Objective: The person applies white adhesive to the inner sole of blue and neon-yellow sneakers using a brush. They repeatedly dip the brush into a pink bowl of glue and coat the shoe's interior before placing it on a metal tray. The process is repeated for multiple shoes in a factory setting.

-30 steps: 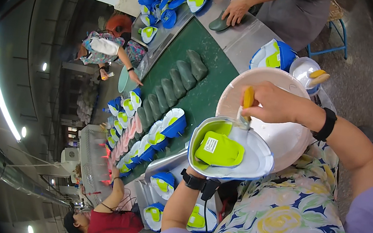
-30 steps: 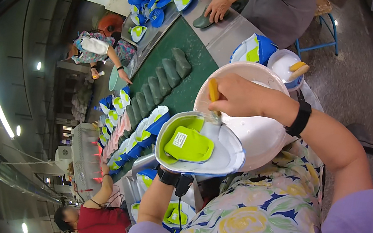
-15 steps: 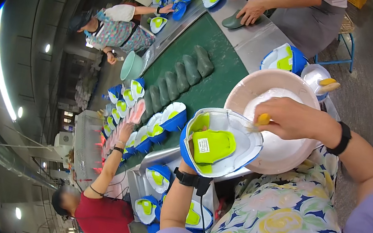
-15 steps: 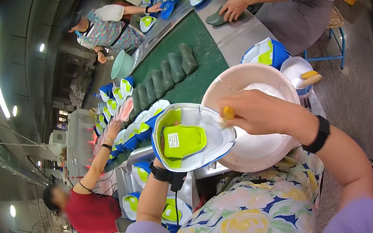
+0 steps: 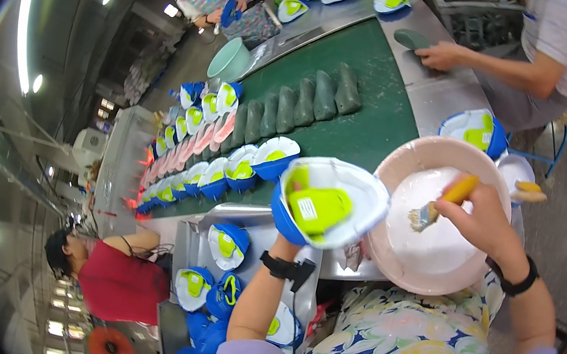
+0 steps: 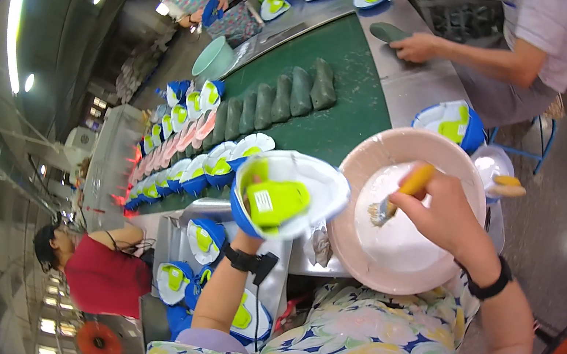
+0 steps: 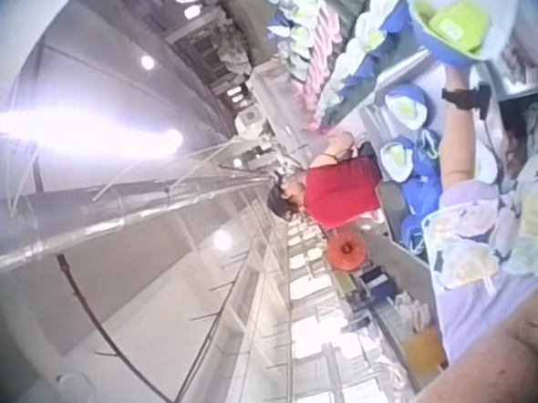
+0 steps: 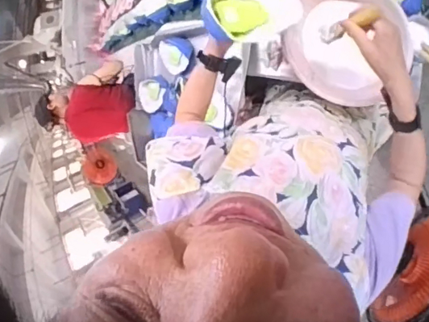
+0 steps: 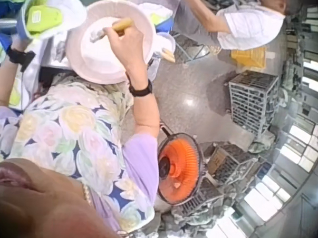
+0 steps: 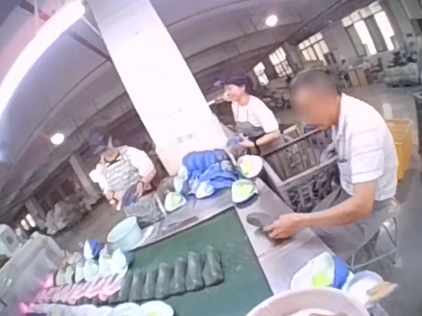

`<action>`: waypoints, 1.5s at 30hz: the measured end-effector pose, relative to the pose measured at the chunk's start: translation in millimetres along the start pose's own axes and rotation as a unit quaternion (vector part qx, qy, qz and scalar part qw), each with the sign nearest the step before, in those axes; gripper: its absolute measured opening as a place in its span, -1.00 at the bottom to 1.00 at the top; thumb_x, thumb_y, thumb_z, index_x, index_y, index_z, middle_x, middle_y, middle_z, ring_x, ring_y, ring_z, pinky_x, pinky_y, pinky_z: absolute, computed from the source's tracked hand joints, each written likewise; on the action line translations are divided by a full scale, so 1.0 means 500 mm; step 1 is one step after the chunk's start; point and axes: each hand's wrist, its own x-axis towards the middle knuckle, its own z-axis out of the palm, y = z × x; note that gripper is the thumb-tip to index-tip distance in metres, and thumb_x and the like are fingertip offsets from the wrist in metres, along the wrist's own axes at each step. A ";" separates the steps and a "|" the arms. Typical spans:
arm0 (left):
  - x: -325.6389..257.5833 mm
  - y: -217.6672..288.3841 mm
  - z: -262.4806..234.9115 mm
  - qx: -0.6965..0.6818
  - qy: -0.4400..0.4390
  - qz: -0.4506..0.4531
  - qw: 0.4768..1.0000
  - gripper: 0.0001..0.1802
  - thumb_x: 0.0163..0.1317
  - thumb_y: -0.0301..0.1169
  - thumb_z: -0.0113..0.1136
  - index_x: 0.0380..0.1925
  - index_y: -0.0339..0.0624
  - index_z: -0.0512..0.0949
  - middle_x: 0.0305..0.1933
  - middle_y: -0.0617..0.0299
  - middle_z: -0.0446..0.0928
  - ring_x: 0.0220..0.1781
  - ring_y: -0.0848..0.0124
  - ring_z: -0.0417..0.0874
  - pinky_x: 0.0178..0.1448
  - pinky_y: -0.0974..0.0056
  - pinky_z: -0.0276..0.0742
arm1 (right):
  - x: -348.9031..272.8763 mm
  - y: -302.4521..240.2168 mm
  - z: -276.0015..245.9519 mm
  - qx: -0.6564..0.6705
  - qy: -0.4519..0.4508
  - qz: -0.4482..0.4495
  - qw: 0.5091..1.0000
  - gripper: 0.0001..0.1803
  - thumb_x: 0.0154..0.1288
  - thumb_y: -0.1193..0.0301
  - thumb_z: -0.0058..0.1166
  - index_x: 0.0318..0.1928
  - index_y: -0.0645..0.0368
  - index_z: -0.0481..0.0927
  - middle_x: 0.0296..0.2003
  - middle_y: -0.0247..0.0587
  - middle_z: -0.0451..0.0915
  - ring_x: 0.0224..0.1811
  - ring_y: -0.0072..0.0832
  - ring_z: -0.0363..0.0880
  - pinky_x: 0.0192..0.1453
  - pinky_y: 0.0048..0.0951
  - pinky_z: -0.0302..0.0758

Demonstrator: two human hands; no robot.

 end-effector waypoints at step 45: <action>-0.095 0.081 -0.222 0.859 -0.058 0.196 0.469 -0.39 0.00 -0.54 0.13 0.17 -0.10 0.52 0.18 -0.07 0.51 0.27 -0.09 0.48 0.37 0.01 0.40 | 0.025 0.061 0.159 -0.214 -0.251 -0.039 0.943 -0.77 0.25 0.41 0.27 -0.20 0.30 0.56 -0.31 0.17 0.64 -0.19 0.12 0.65 -0.10 -0.07 0.56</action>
